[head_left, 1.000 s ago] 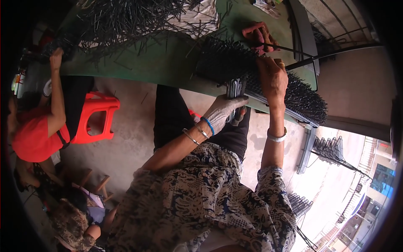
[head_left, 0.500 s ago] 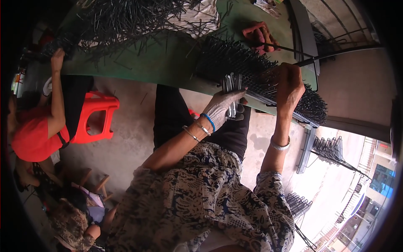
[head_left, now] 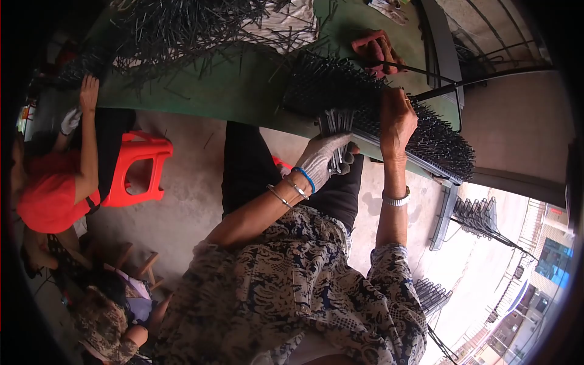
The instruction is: Attaching individual wire branch components onto a mesh base to assemble sections of an artificial tree.
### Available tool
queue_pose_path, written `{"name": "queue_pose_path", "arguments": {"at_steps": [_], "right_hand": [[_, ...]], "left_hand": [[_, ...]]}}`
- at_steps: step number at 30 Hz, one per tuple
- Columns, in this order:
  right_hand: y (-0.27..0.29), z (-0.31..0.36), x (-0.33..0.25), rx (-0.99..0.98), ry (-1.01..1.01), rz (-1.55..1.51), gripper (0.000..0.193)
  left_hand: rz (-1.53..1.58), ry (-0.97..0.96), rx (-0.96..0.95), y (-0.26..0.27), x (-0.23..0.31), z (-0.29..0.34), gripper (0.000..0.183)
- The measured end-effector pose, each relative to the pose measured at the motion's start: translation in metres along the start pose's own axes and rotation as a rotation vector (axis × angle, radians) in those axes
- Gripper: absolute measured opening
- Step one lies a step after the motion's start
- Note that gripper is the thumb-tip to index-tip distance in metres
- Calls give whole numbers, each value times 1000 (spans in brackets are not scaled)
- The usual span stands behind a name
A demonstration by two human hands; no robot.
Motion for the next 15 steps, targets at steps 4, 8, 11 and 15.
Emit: {"name": "queue_pose_path", "arguments": {"at_steps": [4, 8, 11, 15], "right_hand": [[-8, 4, -18, -77, 45, 170, 10], [-1, 8, -27, -85, 104, 187, 15], [3, 15, -19, -390, -100, -129, 18], [-5, 32, -20, -596, -44, -410, 15]], "left_hand": [[8, -35, -20, -6, 6, 9, 16], [-40, -79, -33, -11, 15, 19, 14], [-85, -123, -45, -12, 23, 22, 13], [-161, -145, -67, -15, 22, 23, 14]]}}
Point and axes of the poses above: each hand's wrist, its own z-axis away from the middle knuckle, its own y-axis out of the back of the hand, x = y × z, the point moved 10 cm from there along -z, towards the middle knuckle, and after that the axes turned 8 degrees about -y, right-handed, at the moved point
